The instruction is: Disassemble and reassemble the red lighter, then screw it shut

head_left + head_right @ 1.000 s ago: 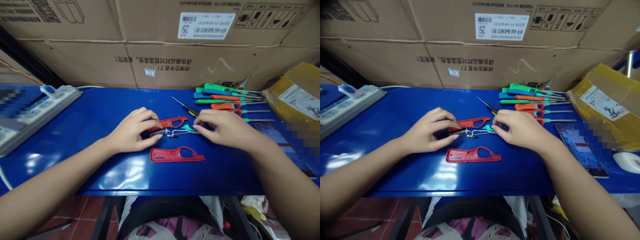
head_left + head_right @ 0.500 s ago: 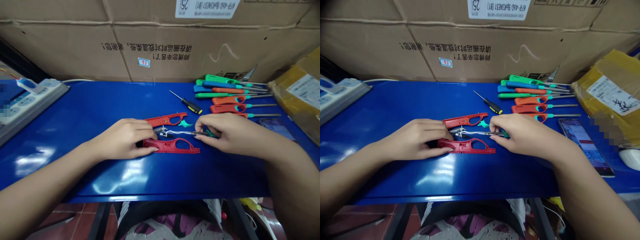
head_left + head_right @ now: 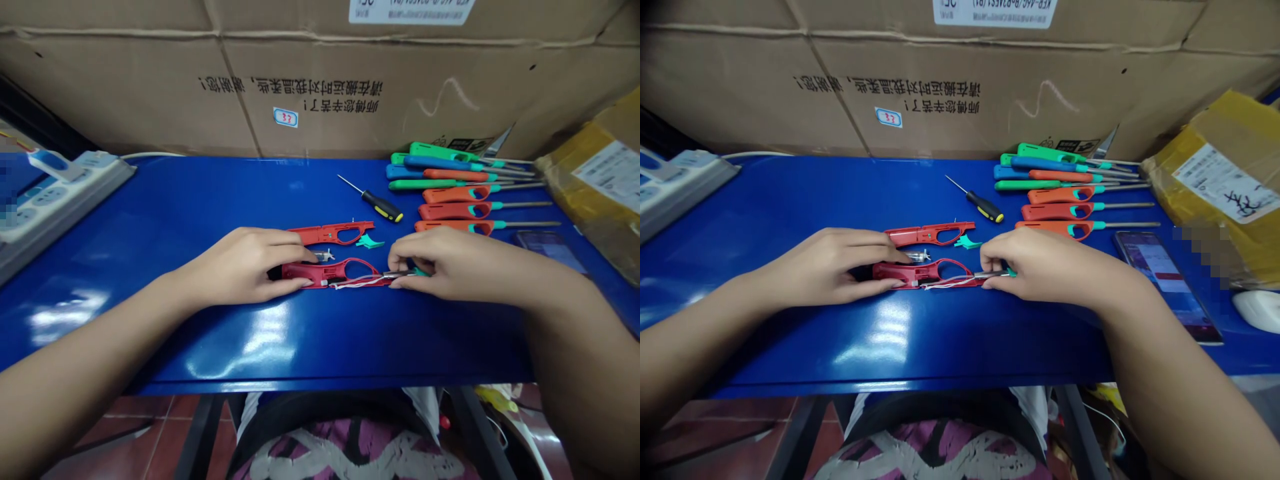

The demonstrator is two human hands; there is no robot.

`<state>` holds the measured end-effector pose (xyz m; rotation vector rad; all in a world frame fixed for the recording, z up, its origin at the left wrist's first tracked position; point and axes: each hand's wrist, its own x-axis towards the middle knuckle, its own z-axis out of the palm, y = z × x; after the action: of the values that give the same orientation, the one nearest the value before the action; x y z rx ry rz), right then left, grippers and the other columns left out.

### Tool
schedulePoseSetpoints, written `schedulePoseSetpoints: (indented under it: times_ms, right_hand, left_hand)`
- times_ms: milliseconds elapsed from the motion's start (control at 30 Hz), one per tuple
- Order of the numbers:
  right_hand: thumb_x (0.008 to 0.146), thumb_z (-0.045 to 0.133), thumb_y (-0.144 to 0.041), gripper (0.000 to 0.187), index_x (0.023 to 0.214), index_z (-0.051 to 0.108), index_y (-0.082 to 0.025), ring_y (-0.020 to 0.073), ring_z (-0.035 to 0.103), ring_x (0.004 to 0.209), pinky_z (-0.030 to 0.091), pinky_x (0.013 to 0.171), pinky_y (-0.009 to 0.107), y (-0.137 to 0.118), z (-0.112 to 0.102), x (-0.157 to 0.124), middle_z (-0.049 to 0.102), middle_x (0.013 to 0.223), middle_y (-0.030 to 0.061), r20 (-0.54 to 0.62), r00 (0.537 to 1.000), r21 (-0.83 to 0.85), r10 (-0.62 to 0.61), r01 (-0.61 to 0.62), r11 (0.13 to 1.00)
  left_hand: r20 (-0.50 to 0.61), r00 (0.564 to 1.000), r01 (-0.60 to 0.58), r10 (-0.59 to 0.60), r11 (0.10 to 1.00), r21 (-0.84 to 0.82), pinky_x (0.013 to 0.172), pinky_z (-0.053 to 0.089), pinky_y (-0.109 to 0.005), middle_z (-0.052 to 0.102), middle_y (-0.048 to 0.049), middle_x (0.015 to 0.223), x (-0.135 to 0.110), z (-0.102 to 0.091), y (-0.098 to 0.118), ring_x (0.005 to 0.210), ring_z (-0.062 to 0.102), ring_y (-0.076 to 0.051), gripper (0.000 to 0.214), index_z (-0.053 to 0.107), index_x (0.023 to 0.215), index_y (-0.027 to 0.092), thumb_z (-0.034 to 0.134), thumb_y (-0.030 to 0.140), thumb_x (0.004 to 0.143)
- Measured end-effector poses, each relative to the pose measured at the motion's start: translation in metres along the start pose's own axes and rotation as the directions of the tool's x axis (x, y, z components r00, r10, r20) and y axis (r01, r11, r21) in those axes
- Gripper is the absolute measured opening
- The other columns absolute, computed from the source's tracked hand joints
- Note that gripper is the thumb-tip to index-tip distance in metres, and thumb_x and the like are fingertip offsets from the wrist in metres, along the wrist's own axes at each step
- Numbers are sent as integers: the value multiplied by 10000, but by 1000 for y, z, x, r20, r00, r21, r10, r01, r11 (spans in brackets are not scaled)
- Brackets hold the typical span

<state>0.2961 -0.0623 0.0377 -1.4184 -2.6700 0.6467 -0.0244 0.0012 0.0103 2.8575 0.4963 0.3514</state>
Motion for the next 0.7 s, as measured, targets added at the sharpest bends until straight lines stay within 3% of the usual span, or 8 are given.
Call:
schedulePoseSetpoints:
  times_ms: [200,700]
  right_hand:
    - [951,535,-281,204,903,727,-228,151,646,752,439,683,278,-1,-2,0,736,874,21,-8,999,28,-38,38,999]
    - [904,599,-225,180,741,670,-193,138,628,709,444,652,253,4,5,7,693,793,20,-56,996,52,-73,76,996]
  left_hand:
    - [-6,1000,-7,6,999,-45,844,567,-275,739,-57,1128,0,1,-1,992,715,-189,284,695,1243,249,588,330,992]
    - [-27,1000,3,-7,990,-138,733,537,-238,711,-70,1026,1,6,-2,863,684,-147,260,755,1149,207,535,244,1015]
